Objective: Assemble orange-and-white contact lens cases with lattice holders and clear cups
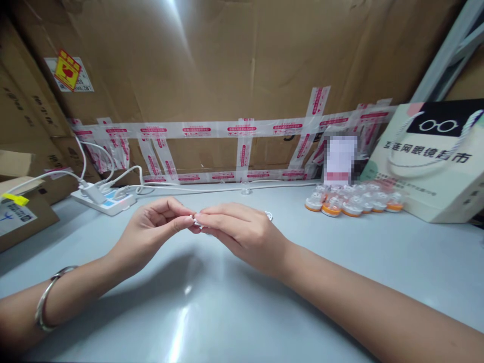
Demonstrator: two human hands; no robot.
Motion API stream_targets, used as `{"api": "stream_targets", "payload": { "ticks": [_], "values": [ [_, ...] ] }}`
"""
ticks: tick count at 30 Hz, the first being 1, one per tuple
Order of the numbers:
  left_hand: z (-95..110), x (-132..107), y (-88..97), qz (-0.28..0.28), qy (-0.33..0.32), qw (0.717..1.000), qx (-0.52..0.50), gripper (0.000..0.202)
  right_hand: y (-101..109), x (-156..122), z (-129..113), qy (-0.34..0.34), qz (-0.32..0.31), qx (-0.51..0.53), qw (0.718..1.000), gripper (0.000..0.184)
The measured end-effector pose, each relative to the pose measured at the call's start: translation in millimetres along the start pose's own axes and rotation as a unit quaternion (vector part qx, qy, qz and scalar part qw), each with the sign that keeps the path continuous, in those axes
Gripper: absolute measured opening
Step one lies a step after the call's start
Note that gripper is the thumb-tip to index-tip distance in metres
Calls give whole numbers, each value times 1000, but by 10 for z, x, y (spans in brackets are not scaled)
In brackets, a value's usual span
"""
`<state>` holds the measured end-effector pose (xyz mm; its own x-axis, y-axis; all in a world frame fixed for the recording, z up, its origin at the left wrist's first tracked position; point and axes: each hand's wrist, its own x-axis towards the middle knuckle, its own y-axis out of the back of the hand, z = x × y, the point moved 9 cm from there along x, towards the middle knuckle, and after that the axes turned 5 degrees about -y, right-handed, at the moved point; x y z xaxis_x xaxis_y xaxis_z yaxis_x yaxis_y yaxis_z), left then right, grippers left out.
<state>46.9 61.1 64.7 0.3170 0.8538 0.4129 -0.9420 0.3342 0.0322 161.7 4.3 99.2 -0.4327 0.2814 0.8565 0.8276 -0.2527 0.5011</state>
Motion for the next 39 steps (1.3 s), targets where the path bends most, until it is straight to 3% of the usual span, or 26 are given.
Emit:
{"api": "stream_targets", "payload": {
  "ticks": [6,9,12,14,18,21,23,26,28,30,33,35,39],
  "values": [
    [-51,-10,-13,-13,24,999,38,10,-14,6,40,-23,0,0,1000,21],
    [5,-15,-8,-20,-11,992,120,10,-54,23,194,-138,-16,62,988,15],
    [217,-41,11,-4,-122,961,248,10,-138,-38,406,-305,-30,172,936,13],
    [372,-87,-17,-1,-203,927,316,10,-222,-92,467,-380,-48,244,891,16],
    [611,-219,-165,-37,-342,856,386,8,-332,-147,478,-457,-78,320,826,21],
    [710,-263,-205,-43,-382,827,410,9,-350,-128,468,-480,-95,364,792,30],
    [750,-234,-164,-28,-375,828,417,8,-299,-104,525,-483,-102,378,783,44],
    [787,-152,-49,2,-353,841,411,5,-77,-126,806,-480,-92,320,812,50],
    [777,-90,26,11,-339,849,405,3,108,-235,1089,-489,-107,196,843,45],
    [724,-25,99,17,-319,859,400,2,174,-445,1351,-509,-203,48,835,43],
    [567,61,175,7,-275,880,387,2,173,-718,1577,-509,-313,-49,801,51],
    [443,98,207,-9,-240,893,381,4,107,-785,1602,-488,-346,-48,799,51],
    [262,135,266,-42,-186,908,373,7,-54,-796,1572,-456,-370,-19,809,32]
  ]
}}
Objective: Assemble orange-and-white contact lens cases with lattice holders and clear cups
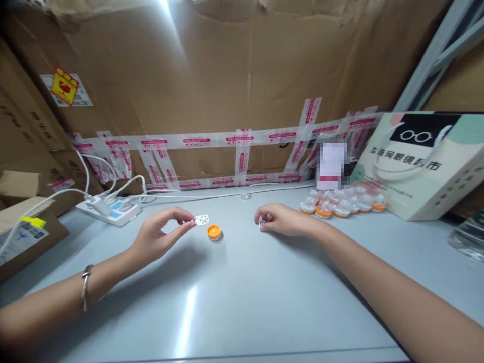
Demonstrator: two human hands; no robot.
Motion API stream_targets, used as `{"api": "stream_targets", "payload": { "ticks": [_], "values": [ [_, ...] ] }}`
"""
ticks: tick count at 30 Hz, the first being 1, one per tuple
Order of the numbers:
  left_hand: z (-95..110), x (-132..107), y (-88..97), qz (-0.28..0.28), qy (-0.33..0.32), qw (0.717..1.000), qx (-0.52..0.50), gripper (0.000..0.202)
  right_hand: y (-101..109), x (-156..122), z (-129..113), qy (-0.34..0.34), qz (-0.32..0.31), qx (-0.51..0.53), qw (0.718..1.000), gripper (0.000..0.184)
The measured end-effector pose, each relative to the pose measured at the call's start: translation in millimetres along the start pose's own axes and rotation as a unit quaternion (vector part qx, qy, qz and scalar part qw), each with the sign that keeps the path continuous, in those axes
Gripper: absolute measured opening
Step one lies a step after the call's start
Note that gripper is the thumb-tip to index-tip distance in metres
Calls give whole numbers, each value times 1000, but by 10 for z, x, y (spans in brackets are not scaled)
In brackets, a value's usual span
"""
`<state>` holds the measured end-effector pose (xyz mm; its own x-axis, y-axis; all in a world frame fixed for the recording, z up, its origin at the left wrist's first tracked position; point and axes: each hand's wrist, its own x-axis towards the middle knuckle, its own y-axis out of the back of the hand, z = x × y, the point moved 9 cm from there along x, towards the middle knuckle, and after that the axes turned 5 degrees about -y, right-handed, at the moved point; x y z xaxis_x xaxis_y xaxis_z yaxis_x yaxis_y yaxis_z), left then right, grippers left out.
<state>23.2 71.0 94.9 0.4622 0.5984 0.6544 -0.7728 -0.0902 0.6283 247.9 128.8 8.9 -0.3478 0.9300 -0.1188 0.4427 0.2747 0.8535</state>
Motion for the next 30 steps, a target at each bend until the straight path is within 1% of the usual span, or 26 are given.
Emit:
{"api": "stream_targets", "payload": {
  "ticks": [4,8,13,16,19,21,23,26,28,30],
  "values": [
    [-123,15,-27,-14,21,999,-30,8,-27,72,21,-5,9,28,1000,26],
    [-223,18,-156,-46,37,995,-76,9,-36,129,16,-10,31,104,994,24],
    [-414,-91,-337,-67,109,986,-104,13,-95,135,-78,5,37,148,988,22],
    [-504,-153,-387,-64,151,981,-108,17,-118,115,-113,13,35,148,988,23],
    [-525,-159,-385,-54,159,980,-104,19,-137,110,-133,28,35,160,986,24],
    [-528,-149,-400,-56,157,980,-106,18,-131,116,-130,37,48,179,982,25],
    [-547,-146,-425,-60,163,978,-114,17,-138,129,-98,29,54,203,977,24],
    [-560,-148,-461,-64,166,976,-126,16,-176,146,-49,6,43,237,970,26],
    [-546,-152,-488,-75,161,976,-129,16,-166,144,-52,8,51,235,971,25],
    [-529,-156,-507,-88,157,976,-124,15,-125,134,-71,18,80,212,974,22]
  ]
}}
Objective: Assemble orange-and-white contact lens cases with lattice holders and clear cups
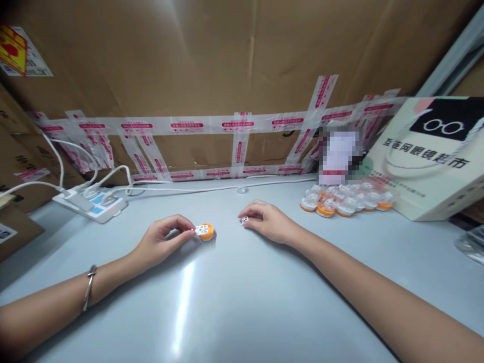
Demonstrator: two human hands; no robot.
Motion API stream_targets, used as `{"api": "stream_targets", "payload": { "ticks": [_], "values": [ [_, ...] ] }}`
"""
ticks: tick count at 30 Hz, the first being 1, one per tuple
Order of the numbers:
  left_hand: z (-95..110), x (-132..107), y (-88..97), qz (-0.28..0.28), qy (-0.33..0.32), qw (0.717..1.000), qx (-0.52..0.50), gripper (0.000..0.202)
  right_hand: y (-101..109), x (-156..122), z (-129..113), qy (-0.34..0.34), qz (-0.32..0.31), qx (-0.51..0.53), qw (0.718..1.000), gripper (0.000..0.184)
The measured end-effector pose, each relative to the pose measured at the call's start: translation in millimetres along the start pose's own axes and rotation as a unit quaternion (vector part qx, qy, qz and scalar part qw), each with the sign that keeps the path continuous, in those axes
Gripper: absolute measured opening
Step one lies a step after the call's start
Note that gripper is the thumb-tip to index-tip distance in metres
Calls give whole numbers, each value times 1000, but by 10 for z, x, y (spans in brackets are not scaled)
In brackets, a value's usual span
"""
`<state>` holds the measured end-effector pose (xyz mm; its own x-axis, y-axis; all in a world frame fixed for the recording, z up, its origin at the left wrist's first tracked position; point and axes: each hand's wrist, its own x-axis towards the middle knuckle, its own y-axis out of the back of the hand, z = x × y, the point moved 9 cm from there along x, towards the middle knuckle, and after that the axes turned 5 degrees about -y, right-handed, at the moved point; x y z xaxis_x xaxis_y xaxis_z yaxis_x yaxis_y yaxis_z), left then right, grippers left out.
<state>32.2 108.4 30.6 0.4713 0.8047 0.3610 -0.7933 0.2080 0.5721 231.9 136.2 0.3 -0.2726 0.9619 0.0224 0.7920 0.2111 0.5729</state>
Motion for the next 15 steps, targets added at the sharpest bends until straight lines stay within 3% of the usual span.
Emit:
{"api": "stream_targets", "payload": {
  "ticks": [3,8,11,15],
  "values": [
    [23,-4,-15,-7,-9,1000,6,14,23,-12,-15,-2,39,-4,999,18],
    [42,1,-28,-9,-24,1000,8,12,-74,-66,-99,-31,87,114,989,26],
    [24,3,-25,-6,-18,1000,-7,11,-176,-115,-315,28,111,184,976,27],
    [24,-2,-26,-4,-21,999,-42,8,-328,-172,-532,104,102,194,970,18]
  ]
}}
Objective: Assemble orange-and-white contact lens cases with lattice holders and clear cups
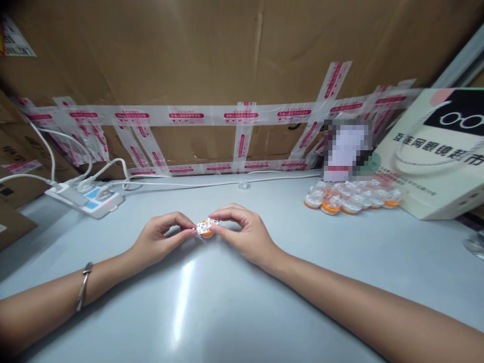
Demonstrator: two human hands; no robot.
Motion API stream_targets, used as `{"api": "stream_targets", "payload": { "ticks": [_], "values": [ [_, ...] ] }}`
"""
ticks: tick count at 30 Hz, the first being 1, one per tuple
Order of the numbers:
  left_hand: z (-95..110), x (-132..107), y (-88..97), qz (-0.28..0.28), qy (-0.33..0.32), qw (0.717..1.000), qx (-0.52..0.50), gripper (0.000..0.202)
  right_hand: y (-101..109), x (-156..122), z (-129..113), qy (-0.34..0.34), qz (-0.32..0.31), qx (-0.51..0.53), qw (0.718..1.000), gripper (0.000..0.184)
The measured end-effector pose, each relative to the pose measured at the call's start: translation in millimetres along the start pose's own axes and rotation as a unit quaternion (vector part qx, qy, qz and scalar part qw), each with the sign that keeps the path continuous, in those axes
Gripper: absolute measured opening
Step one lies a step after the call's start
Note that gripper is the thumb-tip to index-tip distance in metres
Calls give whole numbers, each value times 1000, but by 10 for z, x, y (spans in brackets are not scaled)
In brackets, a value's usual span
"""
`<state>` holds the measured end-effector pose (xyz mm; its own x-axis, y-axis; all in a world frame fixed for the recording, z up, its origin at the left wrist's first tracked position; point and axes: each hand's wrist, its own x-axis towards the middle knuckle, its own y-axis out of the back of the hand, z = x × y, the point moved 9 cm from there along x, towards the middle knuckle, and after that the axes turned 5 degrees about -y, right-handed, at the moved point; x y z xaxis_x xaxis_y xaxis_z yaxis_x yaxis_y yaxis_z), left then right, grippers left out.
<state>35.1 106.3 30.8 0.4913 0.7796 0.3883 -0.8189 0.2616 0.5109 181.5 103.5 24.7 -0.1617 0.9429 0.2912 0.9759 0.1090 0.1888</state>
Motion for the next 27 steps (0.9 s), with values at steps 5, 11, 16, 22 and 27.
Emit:
{"api": "stream_targets", "payload": {
  "ticks": [5,11,16,22,27],
  "values": [
    [18,-6,15,6,-14,1000,-14,7,-98,-14,-27,28,-14,7,1000,15],
    [15,-14,63,32,-19,999,-18,7,-221,-6,-35,40,-52,-4,998,12],
    [-6,-11,67,40,-3,999,-20,7,-218,-29,-116,85,-48,-22,995,9],
    [-86,-14,57,45,38,996,-64,7,-239,-101,-282,201,-53,-112,972,15],
    [-120,-18,16,35,55,993,-101,8,-308,-212,-427,297,-73,-229,924,21]
  ]
}}
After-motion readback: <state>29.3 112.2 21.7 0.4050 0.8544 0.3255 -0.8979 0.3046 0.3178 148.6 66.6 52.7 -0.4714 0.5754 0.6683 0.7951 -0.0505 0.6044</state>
